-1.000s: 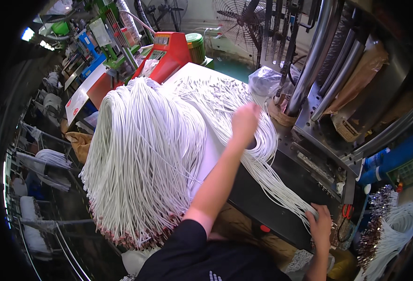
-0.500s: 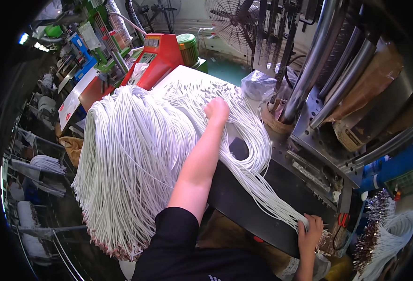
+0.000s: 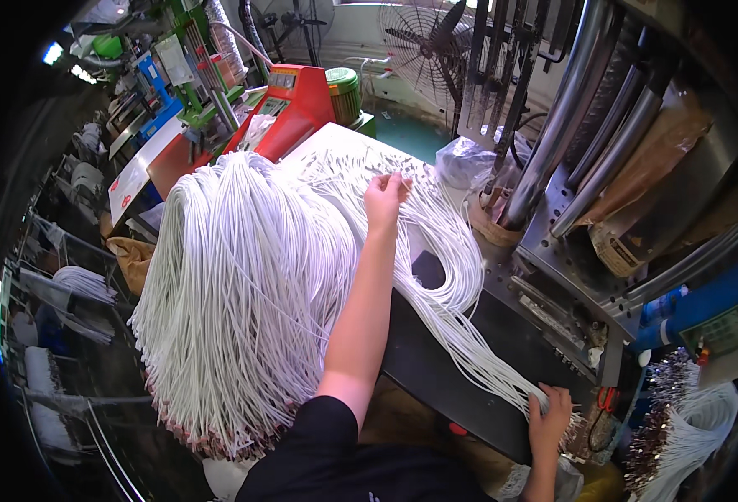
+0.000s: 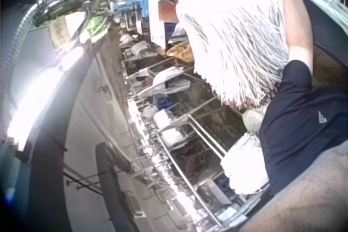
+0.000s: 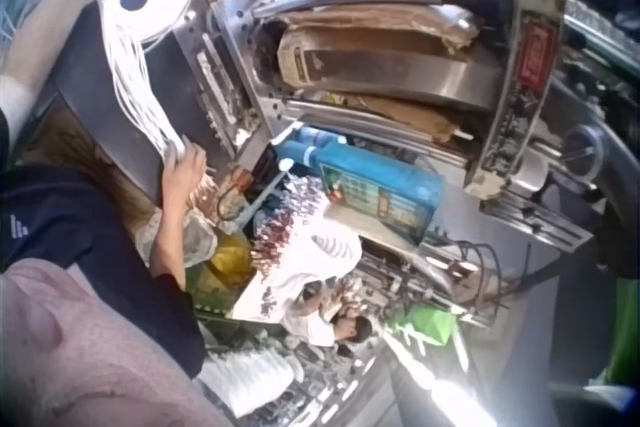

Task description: Sort and insert multiple white wires into an industrial assembly machine.

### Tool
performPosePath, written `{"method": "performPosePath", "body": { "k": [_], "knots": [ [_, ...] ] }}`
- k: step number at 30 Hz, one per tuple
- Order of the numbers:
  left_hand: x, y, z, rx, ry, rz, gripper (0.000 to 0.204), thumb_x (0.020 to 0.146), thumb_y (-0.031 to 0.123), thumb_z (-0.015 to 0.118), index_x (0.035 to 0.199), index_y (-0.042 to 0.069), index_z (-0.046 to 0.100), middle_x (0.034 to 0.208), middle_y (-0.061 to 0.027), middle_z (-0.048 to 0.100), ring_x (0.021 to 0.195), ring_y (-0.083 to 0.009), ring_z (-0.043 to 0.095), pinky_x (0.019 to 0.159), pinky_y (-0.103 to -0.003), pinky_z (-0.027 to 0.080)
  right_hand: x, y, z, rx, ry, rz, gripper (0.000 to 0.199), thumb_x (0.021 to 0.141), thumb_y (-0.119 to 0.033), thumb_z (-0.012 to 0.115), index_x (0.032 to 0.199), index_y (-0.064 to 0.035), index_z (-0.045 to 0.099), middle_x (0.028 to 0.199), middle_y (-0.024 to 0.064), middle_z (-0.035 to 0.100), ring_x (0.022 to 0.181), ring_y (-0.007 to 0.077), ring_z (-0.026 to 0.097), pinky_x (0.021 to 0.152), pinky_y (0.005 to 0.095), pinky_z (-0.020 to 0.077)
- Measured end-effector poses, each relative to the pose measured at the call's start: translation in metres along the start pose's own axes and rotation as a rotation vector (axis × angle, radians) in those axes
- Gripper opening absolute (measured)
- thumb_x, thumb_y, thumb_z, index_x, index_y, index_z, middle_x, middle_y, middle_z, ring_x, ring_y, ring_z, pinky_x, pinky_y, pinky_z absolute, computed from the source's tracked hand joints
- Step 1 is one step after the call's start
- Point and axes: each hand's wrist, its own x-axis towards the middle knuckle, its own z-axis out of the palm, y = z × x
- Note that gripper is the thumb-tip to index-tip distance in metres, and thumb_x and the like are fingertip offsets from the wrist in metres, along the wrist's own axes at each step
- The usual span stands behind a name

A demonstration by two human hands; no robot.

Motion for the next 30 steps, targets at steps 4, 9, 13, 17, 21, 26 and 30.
{"method": "performPosePath", "body": {
  "k": [4, 9, 13, 17, 21, 26, 30],
  "knots": [
    [-0.058, 0.056, -0.006, -0.321, -0.091, -0.083, 0.029, 0.099, 0.023, 0.064, 0.108, -0.005, 0.067, 0.089, -0.0112, 0.074, 0.076, -0.0141, 0.070, 0.068, -0.025, 0.054, 0.003, 0.000, -0.004, 0.009, -0.007, -0.003, 0.027, 0.086, -0.017, 0.073, 0.109, -0.0041, 0.068, 0.102, 0.0152, 0.059, 0.099, 0.0366, 0.059, 0.087, 0.0435, 0.0456],
    [-0.042, 0.045, -0.001, -0.194, -0.150, 0.021, 0.030, 0.101, 0.023, 0.061, 0.111, -0.005, 0.069, 0.091, -0.0102, 0.073, 0.076, -0.0150, 0.070, 0.069, -0.026, 0.055, 0.000, 0.007, -0.002, 0.001, -0.017, -0.025, 0.029, 0.086, -0.020, 0.074, 0.110, -0.0053, 0.068, 0.103, 0.0157, 0.059, 0.098, 0.0373, 0.058, 0.085, 0.0451, 0.0459],
    [0.042, 0.002, -0.018, 0.322, -0.128, 0.154, 0.028, 0.096, 0.023, 0.061, 0.109, 0.002, 0.074, 0.087, -0.0107, 0.075, 0.079, -0.0202, 0.071, 0.073, -0.031, 0.054, -0.001, 0.004, 0.002, -0.011, 0.012, -0.052, 0.029, 0.087, -0.021, 0.074, 0.110, -0.0050, 0.068, 0.103, 0.0155, 0.059, 0.098, 0.0373, 0.058, 0.085, 0.0454, 0.0457],
    [0.076, -0.009, -0.038, 0.642, 0.044, 0.202, 0.025, 0.091, 0.021, 0.060, 0.107, 0.009, 0.076, 0.094, -0.0139, 0.075, 0.089, -0.0307, 0.072, 0.081, -0.040, 0.054, -0.002, 0.003, 0.003, -0.019, 0.032, -0.033, 0.029, 0.087, -0.021, 0.073, 0.110, -0.0049, 0.068, 0.104, 0.0154, 0.060, 0.099, 0.0372, 0.058, 0.086, 0.0457, 0.0456],
    [0.075, -0.027, -0.028, 0.851, -0.102, 0.246, 0.023, 0.092, 0.020, 0.059, 0.103, 0.012, 0.077, 0.096, -0.0134, 0.075, 0.090, -0.0317, 0.072, 0.082, -0.042, 0.055, -0.001, 0.003, 0.002, -0.025, 0.022, -0.009, 0.029, 0.087, -0.021, 0.073, 0.111, -0.0048, 0.068, 0.104, 0.0153, 0.060, 0.099, 0.0369, 0.058, 0.087, 0.0456, 0.0452],
    [0.084, -0.040, -0.030, 1.074, -0.158, 0.275, 0.020, 0.091, 0.021, 0.060, 0.099, 0.013, 0.077, 0.099, -0.0144, 0.075, 0.095, -0.0330, 0.070, 0.084, -0.042, 0.054, 0.001, 0.004, 0.004, -0.004, -0.007, 0.025, 0.030, 0.087, -0.022, 0.073, 0.111, -0.0044, 0.068, 0.104, 0.0150, 0.060, 0.100, 0.0365, 0.058, 0.087, 0.0452, 0.0449],
    [0.086, -0.042, -0.028, 1.016, -0.037, 0.085, 0.019, 0.089, 0.024, 0.064, 0.098, 0.013, 0.077, 0.101, -0.0139, 0.073, 0.099, -0.0331, 0.067, 0.088, -0.041, 0.053, 0.004, 0.006, 0.004, 0.003, -0.022, 0.032, 0.030, 0.087, -0.021, 0.073, 0.111, -0.0040, 0.067, 0.104, 0.0149, 0.060, 0.100, 0.0366, 0.058, 0.088, 0.0453, 0.0445]
  ]
}}
